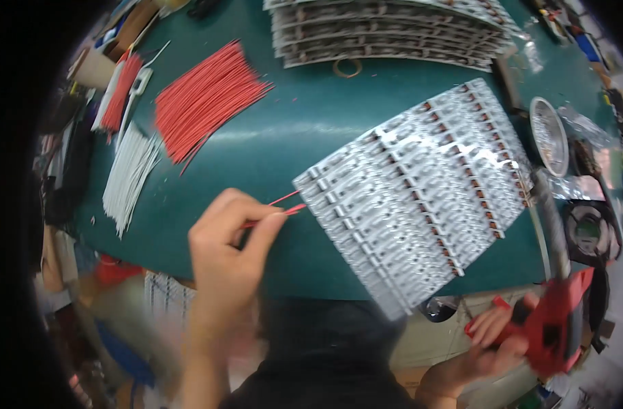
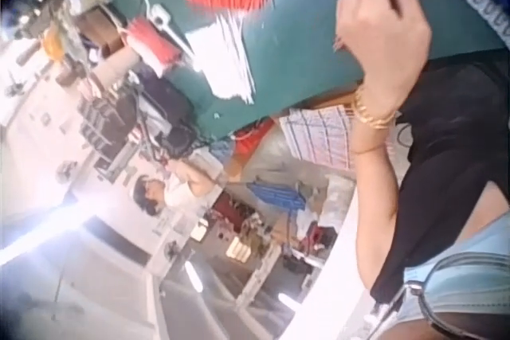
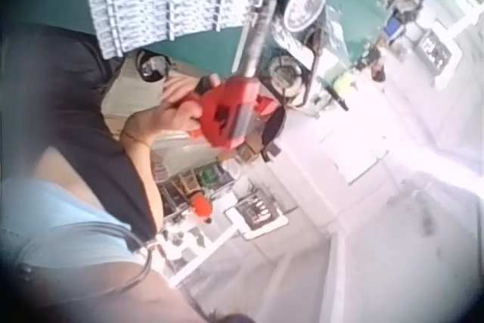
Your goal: The person solders red and white wires onto circuit boards using a soldering iron and stacks a completed board onto a pile.
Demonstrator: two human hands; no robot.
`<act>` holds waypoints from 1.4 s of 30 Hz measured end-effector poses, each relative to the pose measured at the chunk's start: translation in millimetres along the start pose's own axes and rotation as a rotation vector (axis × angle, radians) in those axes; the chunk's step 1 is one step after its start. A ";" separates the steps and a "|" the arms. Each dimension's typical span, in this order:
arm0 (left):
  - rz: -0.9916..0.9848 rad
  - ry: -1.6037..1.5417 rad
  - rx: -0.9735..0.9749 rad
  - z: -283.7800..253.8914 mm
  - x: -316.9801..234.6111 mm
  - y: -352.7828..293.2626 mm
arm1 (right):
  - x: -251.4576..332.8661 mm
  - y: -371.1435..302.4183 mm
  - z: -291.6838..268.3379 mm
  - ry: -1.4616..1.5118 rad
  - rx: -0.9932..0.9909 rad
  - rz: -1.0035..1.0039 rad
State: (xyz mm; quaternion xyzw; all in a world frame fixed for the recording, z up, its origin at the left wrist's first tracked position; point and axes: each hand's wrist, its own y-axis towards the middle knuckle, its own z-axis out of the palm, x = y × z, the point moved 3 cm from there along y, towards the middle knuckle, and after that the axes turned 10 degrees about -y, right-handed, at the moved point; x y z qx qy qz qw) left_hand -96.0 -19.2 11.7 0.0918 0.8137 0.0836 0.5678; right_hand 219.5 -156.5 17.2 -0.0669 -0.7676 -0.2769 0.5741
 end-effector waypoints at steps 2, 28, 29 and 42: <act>-0.038 0.081 0.028 8.4 4.6 -2.7 | 11.3 -28.1 33.1 0.136 0.041 0.052; -0.005 0.146 -0.012 6.1 21.0 -7.8 | -39.1 -102.4 50.4 0.357 0.429 0.136; 0.004 0.151 0.000 6.3 20.8 -7.6 | -32.3 -104.3 46.5 0.326 0.433 0.159; -0.071 0.020 -0.038 5.8 17.1 -11.6 | 5.5 -82.6 70.8 -0.009 0.314 0.440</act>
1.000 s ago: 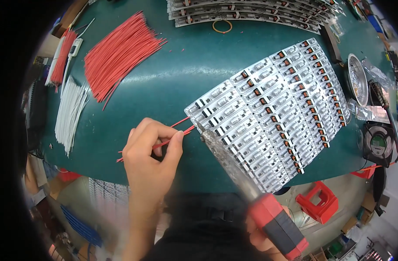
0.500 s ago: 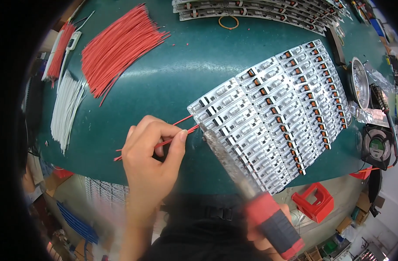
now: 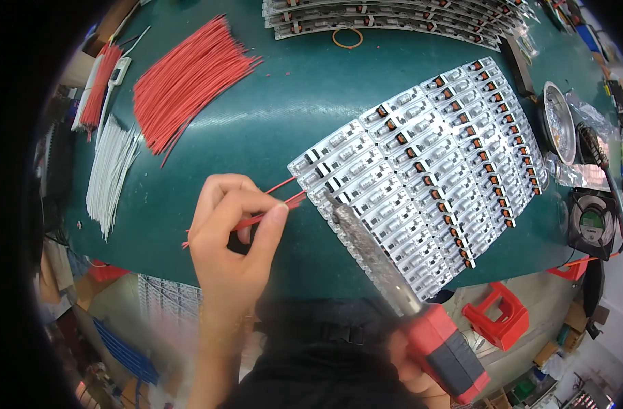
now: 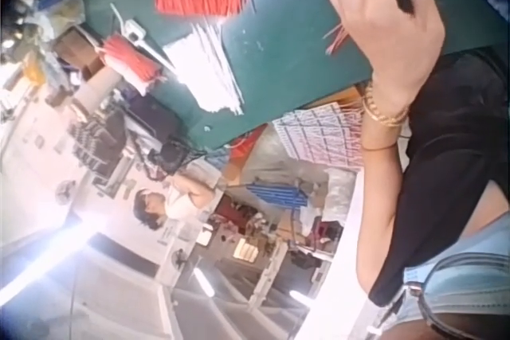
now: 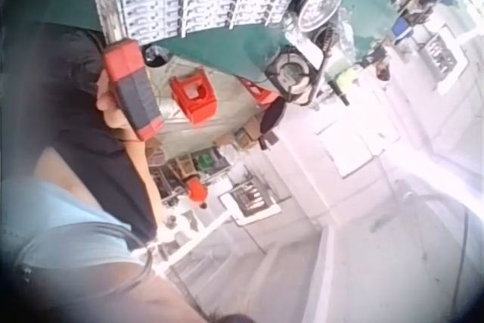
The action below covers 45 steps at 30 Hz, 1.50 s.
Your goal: The person solders red and white wires onto circuit boards using a soldering iron and stacks a completed board onto a pile.
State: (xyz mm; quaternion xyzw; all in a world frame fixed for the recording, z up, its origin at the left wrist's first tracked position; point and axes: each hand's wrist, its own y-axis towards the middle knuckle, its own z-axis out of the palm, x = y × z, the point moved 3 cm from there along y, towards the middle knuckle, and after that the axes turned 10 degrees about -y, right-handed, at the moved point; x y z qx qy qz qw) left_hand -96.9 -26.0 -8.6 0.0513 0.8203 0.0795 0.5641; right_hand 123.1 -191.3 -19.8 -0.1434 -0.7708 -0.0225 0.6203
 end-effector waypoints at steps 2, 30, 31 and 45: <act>0.021 0.007 0.033 1.4 0.8 -5.7 | -1.1 -1.2 -4.2 0.034 -0.113 0.027; 0.143 0.174 0.056 10.2 1.7 -9.2 | -12.7 -15.3 -31.2 -0.299 0.106 0.230; 0.146 0.175 0.056 9.8 0.8 -9.5 | -12.8 -12.4 -31.1 -0.307 0.185 0.162; 0.099 0.101 0.095 18.9 -1.2 -19.2 | -22.5 -17.2 -40.5 0.015 0.387 0.144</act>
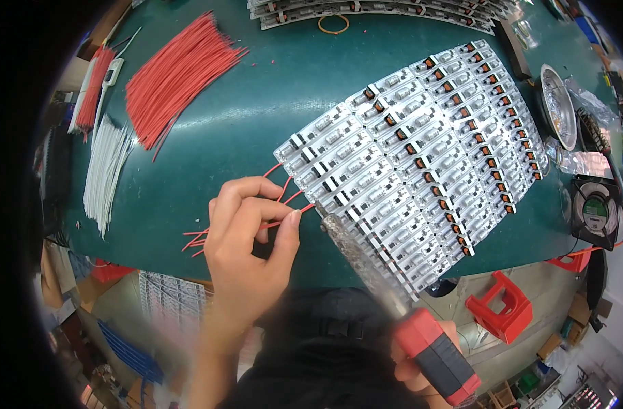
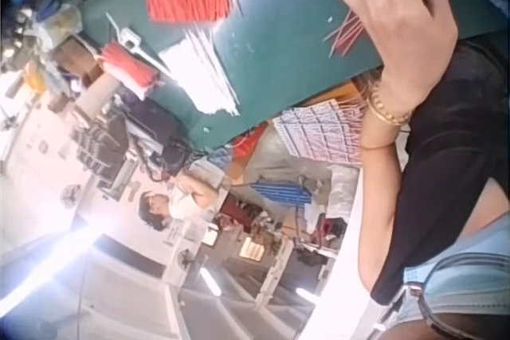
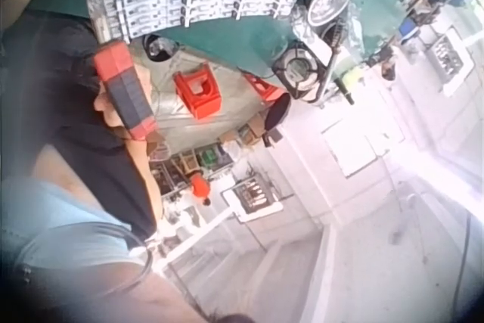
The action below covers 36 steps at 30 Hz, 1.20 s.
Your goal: The person solders red and white wires onto circuit boards using a soldering iron and stacks a completed board onto a pile.
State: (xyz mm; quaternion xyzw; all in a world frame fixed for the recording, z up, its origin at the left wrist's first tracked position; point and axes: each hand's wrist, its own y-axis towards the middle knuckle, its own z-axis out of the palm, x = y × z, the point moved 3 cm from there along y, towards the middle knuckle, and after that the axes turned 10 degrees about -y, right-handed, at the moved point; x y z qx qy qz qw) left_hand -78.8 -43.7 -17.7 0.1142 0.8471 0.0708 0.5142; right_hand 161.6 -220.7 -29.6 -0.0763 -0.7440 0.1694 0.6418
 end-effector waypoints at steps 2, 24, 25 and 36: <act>0.003 -0.001 -0.002 0.6 0.4 0.0 | 0.9 -2.8 4.6 0.042 -0.154 0.092; 0.162 0.038 -0.063 -4.2 -5.2 -1.8 | 21.9 4.2 14.2 0.170 -0.227 0.028; 0.147 0.064 -0.029 -1.8 -6.8 -3.7 | 17.8 3.7 10.9 0.041 -0.202 -0.066; 0.132 0.125 0.015 1.7 -8.2 -5.0 | -13.8 -24.9 0.4 -0.233 -0.318 -0.040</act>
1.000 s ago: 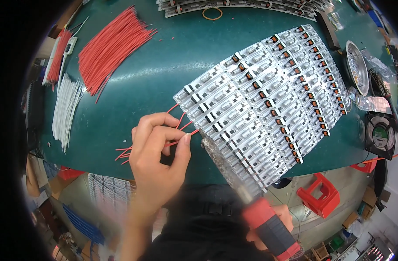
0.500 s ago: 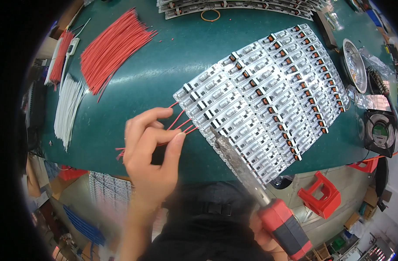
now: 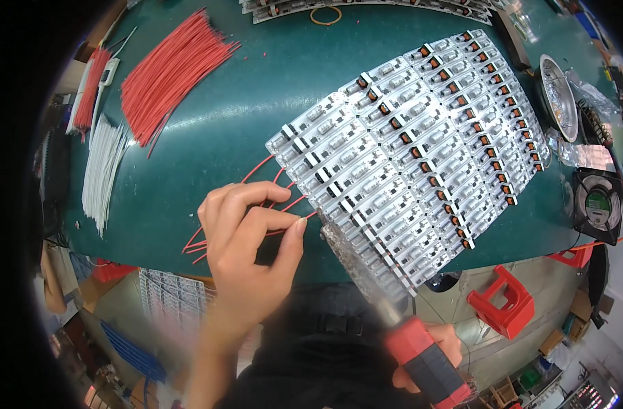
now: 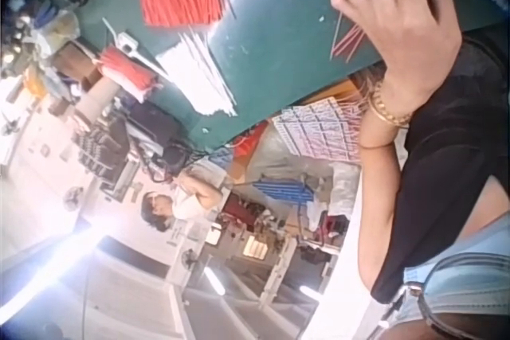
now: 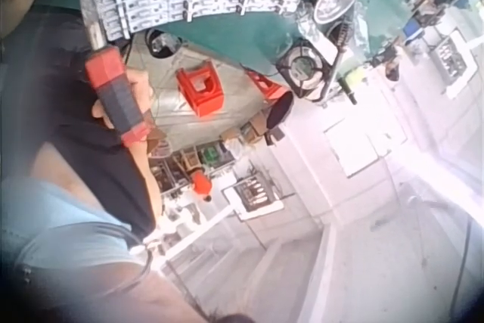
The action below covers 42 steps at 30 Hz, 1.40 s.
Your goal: The person solders red and white wires onto circuit boards using a soldering iron and stacks a completed board onto a pile.
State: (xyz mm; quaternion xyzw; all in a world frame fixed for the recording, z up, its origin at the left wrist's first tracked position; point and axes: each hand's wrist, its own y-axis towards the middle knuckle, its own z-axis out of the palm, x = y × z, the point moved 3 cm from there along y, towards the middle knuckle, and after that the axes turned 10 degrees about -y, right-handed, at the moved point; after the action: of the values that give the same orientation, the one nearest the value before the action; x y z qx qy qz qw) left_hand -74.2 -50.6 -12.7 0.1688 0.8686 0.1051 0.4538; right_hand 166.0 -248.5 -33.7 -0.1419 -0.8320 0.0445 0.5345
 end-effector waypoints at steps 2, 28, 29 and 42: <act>0.005 0.001 -0.007 -0.2 -0.4 0.3 | -3.6 -2.5 -4.4 -0.114 0.046 0.042; 0.194 0.731 0.140 -70.4 100.6 124.4 | 16.2 37.0 9.4 0.412 -0.055 -0.200; 0.207 0.722 0.144 -65.9 98.0 126.3 | 14.2 35.4 9.0 0.415 -0.056 -0.203; 0.034 0.111 0.023 -63.2 3.9 55.3 | 13.3 23.1 5.7 0.410 -0.069 -0.144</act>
State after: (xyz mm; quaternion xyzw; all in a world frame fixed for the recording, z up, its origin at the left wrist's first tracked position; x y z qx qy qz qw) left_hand -117.4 0.0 38.7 0.1828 0.8906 0.1119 0.4012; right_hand 160.1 -222.3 -29.7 -0.1063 -0.7150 -0.0519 0.6891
